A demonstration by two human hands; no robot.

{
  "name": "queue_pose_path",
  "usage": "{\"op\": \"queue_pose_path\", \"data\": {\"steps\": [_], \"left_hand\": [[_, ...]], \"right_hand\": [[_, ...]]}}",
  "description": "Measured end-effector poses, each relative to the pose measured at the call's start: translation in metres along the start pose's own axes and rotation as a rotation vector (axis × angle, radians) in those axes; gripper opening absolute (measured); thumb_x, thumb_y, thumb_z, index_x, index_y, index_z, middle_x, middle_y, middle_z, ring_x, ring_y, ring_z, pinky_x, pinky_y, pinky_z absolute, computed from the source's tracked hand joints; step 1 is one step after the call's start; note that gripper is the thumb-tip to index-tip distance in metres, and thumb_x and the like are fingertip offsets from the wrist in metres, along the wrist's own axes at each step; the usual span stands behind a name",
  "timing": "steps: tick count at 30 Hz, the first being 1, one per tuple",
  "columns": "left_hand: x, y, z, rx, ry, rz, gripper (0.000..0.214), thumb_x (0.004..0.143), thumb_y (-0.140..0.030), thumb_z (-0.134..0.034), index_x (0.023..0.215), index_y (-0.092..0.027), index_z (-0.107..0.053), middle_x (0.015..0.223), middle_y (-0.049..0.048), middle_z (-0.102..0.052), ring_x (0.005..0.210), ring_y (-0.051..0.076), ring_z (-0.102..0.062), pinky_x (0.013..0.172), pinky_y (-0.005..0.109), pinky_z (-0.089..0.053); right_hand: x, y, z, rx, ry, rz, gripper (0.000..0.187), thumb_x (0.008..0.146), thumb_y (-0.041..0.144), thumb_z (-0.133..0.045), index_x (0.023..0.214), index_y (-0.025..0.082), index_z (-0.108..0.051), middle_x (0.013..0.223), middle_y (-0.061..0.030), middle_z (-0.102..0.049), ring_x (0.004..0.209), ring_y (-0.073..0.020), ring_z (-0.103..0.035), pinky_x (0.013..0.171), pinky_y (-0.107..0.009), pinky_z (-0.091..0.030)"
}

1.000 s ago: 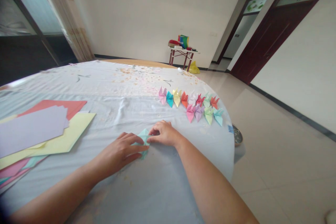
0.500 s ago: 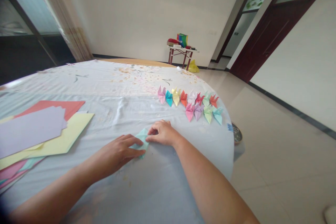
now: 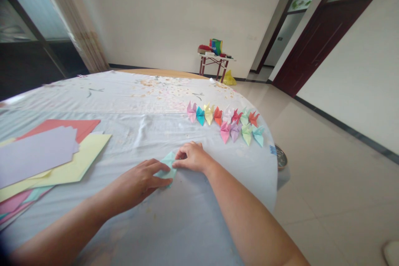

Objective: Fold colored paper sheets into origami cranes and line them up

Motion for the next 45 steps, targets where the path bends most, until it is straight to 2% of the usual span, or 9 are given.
{"op": "queue_pose_path", "data": {"steps": [7,13,19,23,28,37,39,42,45], "left_hand": [[-0.001,-0.002,-0.002,0.039,-0.01,0.0,0.03,0.083,-0.017,-0.047,0.103,-0.034,-0.061,0.105,0.004,-0.058,0.093,0.018,-0.052,0.081,0.032,-0.041],[0.0,-0.006,0.0,0.069,0.035,0.008,0.031,0.084,-0.015,-0.044,0.104,-0.032,-0.06,0.117,0.0022,-0.055,0.098,0.019,-0.051,0.083,0.033,-0.041],[0.001,-0.008,0.002,0.016,0.039,-0.025,0.029,0.084,-0.014,-0.044,0.102,-0.03,-0.06,0.115,-0.0002,-0.06,0.098,0.018,-0.051,0.085,0.031,-0.04],[0.001,-0.01,0.003,0.022,0.044,-0.034,0.029,0.083,-0.014,-0.045,0.103,-0.028,-0.06,0.115,0.0015,-0.06,0.095,0.018,-0.052,0.083,0.031,-0.041],[-0.001,-0.012,0.005,0.007,0.032,-0.039,0.031,0.082,-0.013,-0.046,0.103,-0.03,-0.061,0.119,-0.0007,-0.058,0.102,0.019,-0.052,0.087,0.033,-0.04],[-0.003,-0.015,0.006,0.059,0.035,-0.039,0.03,0.081,-0.013,-0.046,0.099,-0.03,-0.063,0.12,-0.0014,-0.058,0.105,0.022,-0.052,0.086,0.036,-0.043],[-0.003,-0.015,0.005,0.061,0.032,-0.035,0.03,0.08,-0.013,-0.046,0.098,-0.031,-0.064,0.12,-0.0014,-0.058,0.105,0.022,-0.052,0.086,0.036,-0.043],[-0.003,-0.015,0.005,0.053,0.037,-0.024,0.03,0.08,-0.014,-0.046,0.097,-0.031,-0.064,0.12,-0.002,-0.058,0.104,0.022,-0.052,0.086,0.037,-0.043],[-0.003,-0.015,0.005,0.032,0.051,-0.024,0.03,0.081,-0.014,-0.044,0.097,-0.03,-0.064,0.12,-0.002,-0.058,0.102,0.02,-0.053,0.087,0.036,-0.042]], "right_hand": [[0.001,0.001,-0.001,-0.007,0.002,-0.024,0.027,0.062,0.043,-0.071,0.073,0.019,-0.067,0.073,-0.0005,-0.063,0.079,-0.0164,-0.052,0.073,-0.028,-0.031],[0.001,-0.001,0.0,-0.003,-0.025,-0.044,0.029,0.061,0.043,-0.072,0.077,0.019,-0.065,0.073,0.0003,-0.063,0.077,-0.0153,-0.052,0.071,-0.027,-0.031],[0.0,0.001,0.0,0.004,-0.005,-0.017,0.021,0.066,0.037,-0.069,0.075,0.019,-0.066,0.072,0.0004,-0.062,0.076,-0.0143,-0.052,0.069,-0.025,-0.031],[0.0,0.001,-0.001,-0.013,-0.021,-0.039,0.02,0.066,0.037,-0.069,0.075,0.02,-0.066,0.07,0.0011,-0.061,0.075,-0.0139,-0.051,0.069,-0.025,-0.03],[0.001,-0.001,-0.002,-0.006,-0.034,-0.039,0.02,0.064,0.037,-0.071,0.075,0.02,-0.067,0.069,0.0014,-0.062,0.074,-0.0133,-0.052,0.068,-0.025,-0.032],[0.006,-0.017,-0.007,0.181,-0.036,-0.064,0.014,0.068,0.03,-0.067,0.074,0.017,-0.067,0.066,0.0012,-0.061,0.063,-0.0111,-0.054,0.059,-0.021,-0.037],[0.006,-0.022,-0.005,0.21,-0.077,-0.092,0.012,0.071,0.028,-0.064,0.074,0.016,-0.066,0.066,0.0008,-0.061,0.062,-0.0109,-0.053,0.058,-0.021,-0.037],[0.003,-0.021,0.002,0.156,-0.167,-0.1,0.015,0.074,0.031,-0.061,0.077,0.017,-0.065,0.07,-0.0004,-0.061,0.067,-0.0123,-0.053,0.063,-0.023,-0.038],[-0.002,-0.013,0.005,0.015,-0.162,-0.072,0.033,0.061,0.046,-0.071,0.078,0.019,-0.064,0.081,-0.0022,-0.061,0.085,-0.0181,-0.05,0.076,-0.03,-0.037]]}}
Point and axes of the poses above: each hand's wrist, its own x-axis towards the middle knuckle, its own z-axis out of the back of the hand, y = z × x, the point moved 4 cm from there along x, towards the middle knuckle
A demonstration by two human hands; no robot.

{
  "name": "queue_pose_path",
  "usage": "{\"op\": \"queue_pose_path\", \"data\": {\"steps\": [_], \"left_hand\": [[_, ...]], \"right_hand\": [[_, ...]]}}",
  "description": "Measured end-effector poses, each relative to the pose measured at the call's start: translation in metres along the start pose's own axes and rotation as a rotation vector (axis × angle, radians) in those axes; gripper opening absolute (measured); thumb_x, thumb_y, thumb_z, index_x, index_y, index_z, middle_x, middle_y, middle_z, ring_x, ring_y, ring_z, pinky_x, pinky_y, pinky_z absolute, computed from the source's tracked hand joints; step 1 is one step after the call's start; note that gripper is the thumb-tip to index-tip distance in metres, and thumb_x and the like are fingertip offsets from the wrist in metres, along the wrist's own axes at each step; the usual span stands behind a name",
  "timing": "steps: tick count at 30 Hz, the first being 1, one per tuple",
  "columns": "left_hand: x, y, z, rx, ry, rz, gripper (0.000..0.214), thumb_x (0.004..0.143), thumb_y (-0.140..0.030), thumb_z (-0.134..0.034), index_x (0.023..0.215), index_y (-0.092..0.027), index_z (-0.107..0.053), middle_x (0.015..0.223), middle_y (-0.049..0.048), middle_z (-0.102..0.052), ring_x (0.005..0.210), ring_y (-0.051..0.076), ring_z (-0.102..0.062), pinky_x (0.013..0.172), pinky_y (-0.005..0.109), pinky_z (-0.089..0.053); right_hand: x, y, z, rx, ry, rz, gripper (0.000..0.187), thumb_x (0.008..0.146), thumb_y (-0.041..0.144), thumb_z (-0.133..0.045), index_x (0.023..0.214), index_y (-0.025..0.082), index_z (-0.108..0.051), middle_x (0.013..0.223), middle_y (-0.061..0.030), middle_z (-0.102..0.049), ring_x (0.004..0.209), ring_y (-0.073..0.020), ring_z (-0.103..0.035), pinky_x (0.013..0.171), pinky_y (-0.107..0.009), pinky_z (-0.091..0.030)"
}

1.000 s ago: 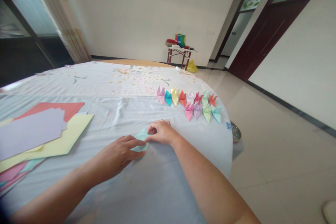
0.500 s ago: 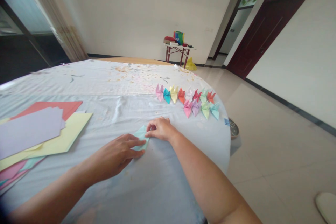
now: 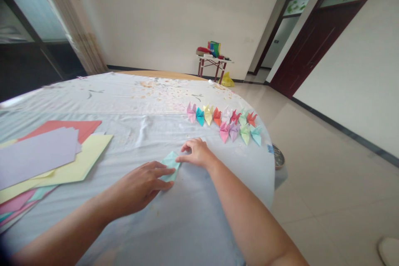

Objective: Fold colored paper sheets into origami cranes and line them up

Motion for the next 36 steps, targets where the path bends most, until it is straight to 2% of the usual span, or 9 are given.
{"op": "queue_pose_path", "data": {"steps": [2,7,13,16,20,22,26,28,36], "left_hand": [[0.0,0.0,0.0,-0.008,0.009,0.005,0.03,0.081,-0.014,-0.044,0.098,-0.03,-0.063,0.119,-0.0011,-0.058,0.101,0.02,-0.053,0.087,0.036,-0.042],[0.001,-0.001,0.001,-0.013,0.028,0.032,0.033,0.08,-0.013,-0.044,0.1,-0.031,-0.062,0.119,0.0002,-0.057,0.104,0.021,-0.051,0.088,0.037,-0.041],[0.002,-0.002,0.003,-0.019,0.037,0.077,0.033,0.079,-0.012,-0.043,0.096,-0.032,-0.063,0.118,0.0013,-0.054,0.097,0.02,-0.053,0.084,0.037,-0.043],[0.002,-0.001,0.003,-0.018,0.044,0.066,0.034,0.079,-0.011,-0.043,0.097,-0.032,-0.063,0.124,-0.0003,-0.051,0.102,0.021,-0.051,0.087,0.038,-0.042],[0.002,0.001,0.001,-0.027,0.056,0.068,0.035,0.078,-0.01,-0.044,0.099,-0.032,-0.062,0.121,-0.0006,-0.055,0.105,0.021,-0.05,0.088,0.037,-0.041],[0.002,0.0,0.001,-0.03,0.055,0.063,0.036,0.078,-0.01,-0.043,0.099,-0.032,-0.062,0.121,-0.0009,-0.056,0.104,0.021,-0.05,0.087,0.036,-0.041],[0.002,-0.003,0.001,-0.021,0.058,0.043,0.037,0.077,-0.007,-0.043,0.099,-0.03,-0.062,0.122,-0.0022,-0.056,0.107,0.02,-0.049,0.087,0.036,-0.04],[0.002,-0.005,0.001,-0.014,0.064,0.036,0.036,0.077,-0.007,-0.043,0.098,-0.029,-0.062,0.121,-0.0019,-0.058,0.109,0.02,-0.048,0.088,0.037,-0.038],[-0.003,-0.012,0.012,-0.115,0.089,0.003,0.033,0.074,-0.009,-0.045,0.089,-0.029,-0.066,0.112,-0.003,-0.063,0.106,0.019,-0.052,0.09,0.036,-0.037]], "right_hand": [[-0.003,0.005,0.0,-0.074,0.046,0.009,0.043,0.052,0.052,-0.074,0.079,0.02,-0.063,0.087,-0.0027,-0.059,0.091,-0.0208,-0.047,0.081,-0.034,-0.034],[-0.005,0.009,-0.002,-0.121,0.141,0.01,0.048,0.053,0.056,-0.072,0.086,0.023,-0.06,0.093,-0.0027,-0.056,0.095,-0.0218,-0.044,0.084,-0.036,-0.032],[-0.006,0.01,-0.002,-0.149,0.176,0.007,0.056,0.047,0.057,-0.074,0.09,0.024,-0.059,0.096,-0.0028,-0.053,0.097,-0.0232,-0.042,0.084,-0.037,-0.032],[-0.006,0.008,0.0,-0.128,0.201,-0.007,0.05,0.052,0.051,-0.074,0.091,0.025,-0.06,0.097,-0.0028,-0.053,0.098,-0.0232,-0.043,0.084,-0.037,-0.032],[-0.004,0.005,0.004,-0.059,0.233,0.003,0.029,0.066,0.036,-0.069,0.09,0.022,-0.063,0.096,-0.0029,-0.056,0.096,-0.0202,-0.047,0.083,-0.033,-0.034],[-0.004,0.004,0.005,-0.027,0.218,0.0,0.023,0.07,0.035,-0.065,0.089,0.022,-0.063,0.093,-0.0027,-0.057,0.094,-0.0188,-0.049,0.082,-0.031,-0.034],[-0.002,0.004,0.002,-0.046,0.126,-0.03,0.032,0.062,0.044,-0.071,0.084,0.022,-0.064,0.088,-0.0015,-0.059,0.092,-0.0191,-0.049,0.082,-0.032,-0.033],[0.0,0.003,-0.001,-0.062,0.09,-0.053,0.026,0.064,0.042,-0.07,0.079,0.021,-0.065,0.084,-0.0011,-0.06,0.09,-0.0183,-0.05,0.08,-0.031,-0.032],[0.002,-0.002,-0.005,-0.077,0.052,-0.063,0.02,0.067,0.04,-0.068,0.076,0.023,-0.065,0.081,-0.0003,-0.06,0.088,-0.0183,-0.049,0.078,-0.032,-0.031]]}}
Point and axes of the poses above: each hand's wrist, its own x-axis towards the middle knuckle, its own z-axis out of the back of the hand, y = z × x, the point moved 4 cm from there along x, towards the middle knuckle
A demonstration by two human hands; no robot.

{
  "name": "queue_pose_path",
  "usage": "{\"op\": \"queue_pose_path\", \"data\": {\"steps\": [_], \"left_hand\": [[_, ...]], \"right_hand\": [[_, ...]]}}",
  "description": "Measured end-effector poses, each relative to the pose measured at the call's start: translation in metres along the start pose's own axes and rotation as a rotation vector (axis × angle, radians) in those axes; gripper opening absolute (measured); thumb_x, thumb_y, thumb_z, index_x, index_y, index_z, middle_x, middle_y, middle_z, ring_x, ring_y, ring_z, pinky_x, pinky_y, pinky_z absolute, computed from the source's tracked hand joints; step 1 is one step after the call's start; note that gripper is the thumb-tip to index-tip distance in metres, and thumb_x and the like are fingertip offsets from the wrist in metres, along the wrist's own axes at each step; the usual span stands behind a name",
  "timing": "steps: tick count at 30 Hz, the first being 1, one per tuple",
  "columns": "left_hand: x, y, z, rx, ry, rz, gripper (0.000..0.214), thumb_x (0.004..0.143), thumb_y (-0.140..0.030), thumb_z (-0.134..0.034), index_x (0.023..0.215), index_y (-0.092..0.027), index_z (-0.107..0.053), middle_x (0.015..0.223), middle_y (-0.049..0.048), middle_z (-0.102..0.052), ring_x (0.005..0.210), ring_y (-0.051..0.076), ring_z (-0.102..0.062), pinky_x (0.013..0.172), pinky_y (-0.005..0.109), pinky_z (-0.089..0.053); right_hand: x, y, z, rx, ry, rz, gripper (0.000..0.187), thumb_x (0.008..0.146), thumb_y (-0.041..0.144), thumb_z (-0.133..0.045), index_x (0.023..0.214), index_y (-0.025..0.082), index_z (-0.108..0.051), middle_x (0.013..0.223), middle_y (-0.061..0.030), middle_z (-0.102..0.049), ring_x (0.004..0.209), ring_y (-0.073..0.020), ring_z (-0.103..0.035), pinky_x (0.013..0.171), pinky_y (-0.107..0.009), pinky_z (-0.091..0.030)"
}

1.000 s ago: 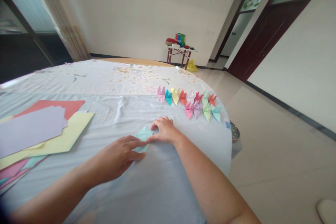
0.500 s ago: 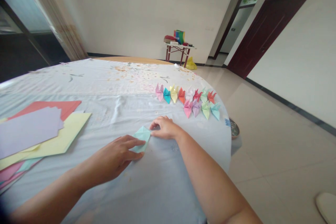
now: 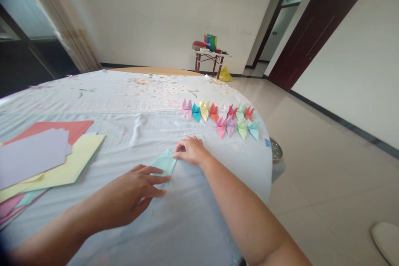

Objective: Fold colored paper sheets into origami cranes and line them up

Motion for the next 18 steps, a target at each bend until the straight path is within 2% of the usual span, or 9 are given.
{"op": "queue_pose_path", "data": {"steps": [3,6,9,14,18], "left_hand": [[0.0,0.011,0.009,-0.052,-0.068,0.06,0.031,0.077,-0.014,-0.043,0.095,-0.028,-0.065,0.1,-0.0005,-0.067,0.095,0.017,-0.057,0.087,0.032,-0.04],[0.001,0.034,0.015,0.02,-0.268,0.298,0.03,0.083,-0.022,-0.037,0.098,-0.023,-0.063,0.092,0.0041,-0.065,0.086,0.019,-0.058,0.078,0.032,-0.043],[0.002,0.051,0.005,0.058,-0.273,0.45,0.032,0.086,-0.034,-0.035,0.097,-0.022,-0.061,0.087,0.0051,-0.061,0.081,0.02,-0.058,0.071,0.031,-0.044],[0.003,0.058,-0.009,0.09,-0.279,0.488,0.029,0.082,-0.04,-0.042,0.094,-0.019,-0.057,0.087,0.0057,-0.056,0.084,0.022,-0.056,0.074,0.035,-0.043],[0.004,0.06,-0.011,0.045,-0.296,0.484,0.024,0.08,-0.039,-0.045,0.089,-0.019,-0.055,0.084,0.0043,-0.053,0.083,0.022,-0.055,0.074,0.034,-0.042]], "right_hand": [[-0.001,0.001,0.001,-0.004,0.007,0.01,0.02,0.068,0.04,-0.068,0.076,0.023,-0.065,0.082,-0.0006,-0.06,0.089,-0.0186,-0.049,0.078,-0.032,-0.031],[-0.004,0.004,0.003,-0.003,0.011,0.047,0.02,0.07,0.04,-0.066,0.078,0.022,-0.065,0.083,-0.0012,-0.059,0.089,-0.0184,-0.049,0.079,-0.032,-0.031],[-0.007,0.008,0.005,0.003,0.007,0.079,0.024,0.072,0.044,-0.063,0.08,0.022,-0.065,0.083,-0.0019,-0.059,0.09,-0.018,-0.049,0.08,-0.032,-0.031],[-0.011,0.014,0.006,-0.053,0.004,0.1,0.043,0.065,0.059,-0.062,0.086,0.022,-0.063,0.087,-0.0039,-0.057,0.092,-0.0205,-0.046,0.08,-0.033,-0.031],[-0.012,0.018,0.003,-0.082,0.026,0.109,0.045,0.061,0.057,-0.066,0.089,0.022,-0.061,0.091,-0.0043,-0.056,0.093,-0.0215,-0.045,0.08,-0.034,-0.031]]}}
Point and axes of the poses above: each hand's wrist, its own x-axis towards the middle knuckle, its own z-axis out of the back of the hand, y = z × x, the point moved 4 cm from there along x, towards the middle knuckle
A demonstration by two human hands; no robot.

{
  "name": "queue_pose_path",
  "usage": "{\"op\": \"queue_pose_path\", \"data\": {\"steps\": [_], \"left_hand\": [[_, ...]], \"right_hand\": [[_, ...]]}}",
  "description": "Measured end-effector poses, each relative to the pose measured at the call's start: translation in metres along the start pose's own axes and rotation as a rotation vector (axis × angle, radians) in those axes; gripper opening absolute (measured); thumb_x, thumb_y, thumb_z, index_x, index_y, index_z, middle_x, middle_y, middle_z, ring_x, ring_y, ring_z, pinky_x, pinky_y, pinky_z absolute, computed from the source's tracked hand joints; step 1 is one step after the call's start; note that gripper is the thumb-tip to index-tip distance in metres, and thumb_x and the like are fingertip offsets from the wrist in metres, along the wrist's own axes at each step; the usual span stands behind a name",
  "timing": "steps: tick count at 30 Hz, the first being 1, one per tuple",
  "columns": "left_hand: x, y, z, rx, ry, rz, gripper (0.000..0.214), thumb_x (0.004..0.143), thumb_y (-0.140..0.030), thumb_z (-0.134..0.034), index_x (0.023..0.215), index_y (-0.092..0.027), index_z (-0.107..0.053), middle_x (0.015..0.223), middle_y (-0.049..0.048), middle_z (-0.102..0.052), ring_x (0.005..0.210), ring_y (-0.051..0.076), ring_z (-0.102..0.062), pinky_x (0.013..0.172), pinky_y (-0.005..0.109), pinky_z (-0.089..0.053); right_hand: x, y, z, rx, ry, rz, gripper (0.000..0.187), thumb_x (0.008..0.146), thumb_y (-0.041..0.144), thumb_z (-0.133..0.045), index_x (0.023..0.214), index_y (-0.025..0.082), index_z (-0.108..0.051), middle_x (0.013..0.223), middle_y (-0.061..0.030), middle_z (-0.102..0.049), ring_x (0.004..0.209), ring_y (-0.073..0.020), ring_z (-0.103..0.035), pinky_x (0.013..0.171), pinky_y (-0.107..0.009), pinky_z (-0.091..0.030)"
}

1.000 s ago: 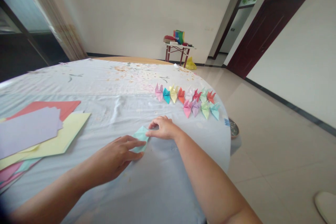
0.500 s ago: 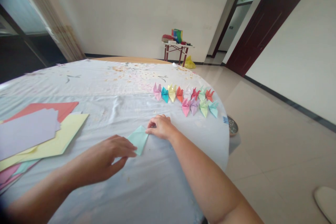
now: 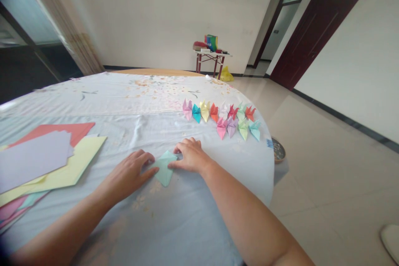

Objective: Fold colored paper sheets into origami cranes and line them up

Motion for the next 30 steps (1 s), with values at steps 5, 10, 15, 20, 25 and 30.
{"op": "queue_pose_path", "data": {"steps": [5,10,15,20,25,30], "left_hand": [[0.001,0.0,0.0,-0.037,0.004,0.002,0.022,0.078,-0.039,-0.045,0.084,-0.02,-0.054,0.081,0.0034,-0.052,0.08,0.021,-0.054,0.071,0.033,-0.041],[0.001,0.0,0.001,-0.082,-0.004,0.033,0.016,0.076,-0.035,-0.047,0.076,-0.02,-0.052,0.076,0.0016,-0.052,0.074,0.019,-0.053,0.067,0.03,-0.039],[0.002,0.0,0.001,-0.263,-0.033,0.118,0.014,0.078,-0.033,-0.044,0.071,-0.021,-0.047,0.065,-0.0024,-0.053,0.062,0.015,-0.052,0.057,0.026,-0.037],[0.005,0.003,-0.007,-0.679,-0.086,0.286,0.017,0.079,-0.038,-0.044,0.078,-0.021,-0.043,0.06,-0.0044,-0.055,0.057,0.014,-0.057,0.053,0.026,-0.041],[0.004,-0.004,-0.004,-0.854,-0.023,0.185,0.041,0.079,-0.035,-0.048,0.116,-0.02,-0.037,0.066,-0.0043,-0.059,0.062,0.014,-0.061,0.06,0.027,-0.045],[0.0,-0.009,0.003,-0.631,0.206,0.022,0.036,0.077,-0.028,-0.046,0.111,-0.018,-0.055,0.069,-0.0008,-0.062,0.062,0.013,-0.056,0.058,0.024,-0.043]], "right_hand": [[0.001,0.001,-0.003,0.012,0.009,0.006,0.046,0.06,0.055,-0.069,0.09,0.022,-0.059,0.093,-0.004,-0.056,0.094,-0.0219,-0.045,0.08,-0.034,-0.031],[0.001,0.001,-0.002,0.023,0.012,0.009,0.045,0.06,0.055,-0.068,0.09,0.022,-0.06,0.092,-0.0041,-0.056,0.094,-0.0224,-0.045,0.081,-0.035,-0.031],[0.001,0.003,-0.002,0.075,-0.043,0.065,0.04,0.067,0.054,-0.064,0.091,0.021,-0.059,0.094,-0.0048,-0.057,0.097,-0.0221,-0.045,0.085,-0.036,-0.032],[0.005,0.0,-0.006,0.407,-0.116,0.019,0.028,0.074,0.039,-0.061,0.092,0.019,-0.052,0.087,-0.0014,-0.057,0.083,-0.0148,-0.052,0.077,-0.028,-0.04],[0.01,-0.008,-0.011,0.686,-0.122,-0.052,0.025,0.076,0.032,-0.058,0.094,0.017,-0.051,0.076,0.0015,-0.054,0.066,-0.0097,-0.051,0.061,-0.022,-0.042],[0.01,-0.009,-0.01,0.53,-0.169,-0.032,0.024,0.076,0.03,-0.059,0.096,0.017,-0.058,0.081,-0.0007,-0.057,0.07,-0.011,-0.052,0.067,-0.023,-0.042]]}}
Point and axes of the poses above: each hand's wrist, its own x-axis towards the middle knuckle, its own z-axis out of the back of the hand, y = z × x, the point moved 4 cm from there along x, towards the middle knuckle
